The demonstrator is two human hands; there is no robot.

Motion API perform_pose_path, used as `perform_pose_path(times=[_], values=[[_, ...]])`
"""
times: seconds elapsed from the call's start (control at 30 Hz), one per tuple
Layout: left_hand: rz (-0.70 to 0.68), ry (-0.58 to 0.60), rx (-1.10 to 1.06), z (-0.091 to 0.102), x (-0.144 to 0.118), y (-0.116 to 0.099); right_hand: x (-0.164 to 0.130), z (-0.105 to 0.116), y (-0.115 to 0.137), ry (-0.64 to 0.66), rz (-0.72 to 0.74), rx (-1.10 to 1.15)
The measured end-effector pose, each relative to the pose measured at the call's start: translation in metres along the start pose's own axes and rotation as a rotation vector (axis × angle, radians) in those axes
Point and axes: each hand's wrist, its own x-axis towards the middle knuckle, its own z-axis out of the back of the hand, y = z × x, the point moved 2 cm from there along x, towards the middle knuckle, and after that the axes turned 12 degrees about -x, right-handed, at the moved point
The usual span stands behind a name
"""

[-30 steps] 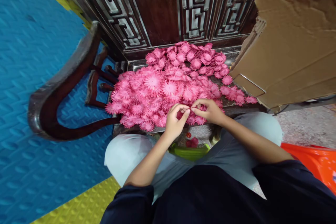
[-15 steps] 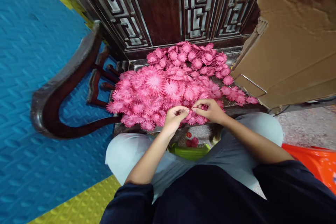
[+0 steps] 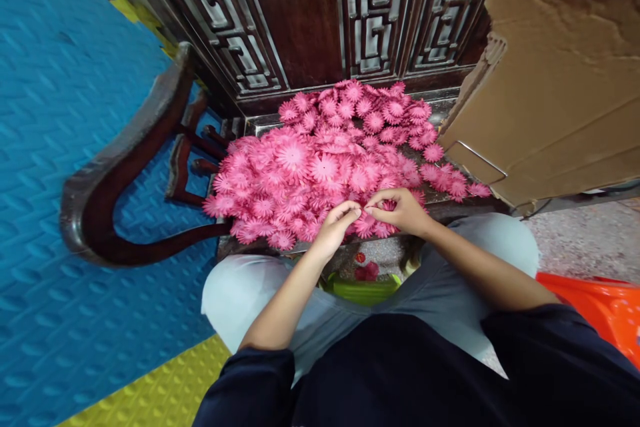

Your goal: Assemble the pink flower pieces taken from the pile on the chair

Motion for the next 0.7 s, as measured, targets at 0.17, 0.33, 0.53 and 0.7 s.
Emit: perform_pose_path(times=[0.17,0.33,0.53,0.7], values=[[-0.020,-0.002,0.099,-0.002,-0.003,-0.003,0.001,-0.001,-0.003,0.018,-0.022,-0.002],[-0.089,0.015,0.186,-0.002,-0.005,-0.008,0.000,-0.002,-0.002,0.035,-0.029,-0.001],[-0.114,0.005,0.226,-0.003,-0.006,-0.009,0.000,-0.002,-0.001,0.037,-0.030,-0.011],[-0.184,-0.007,0.258,-0.004,-0.007,-0.011,0.000,-0.002,-0.002,0.026,-0.026,-0.031]])
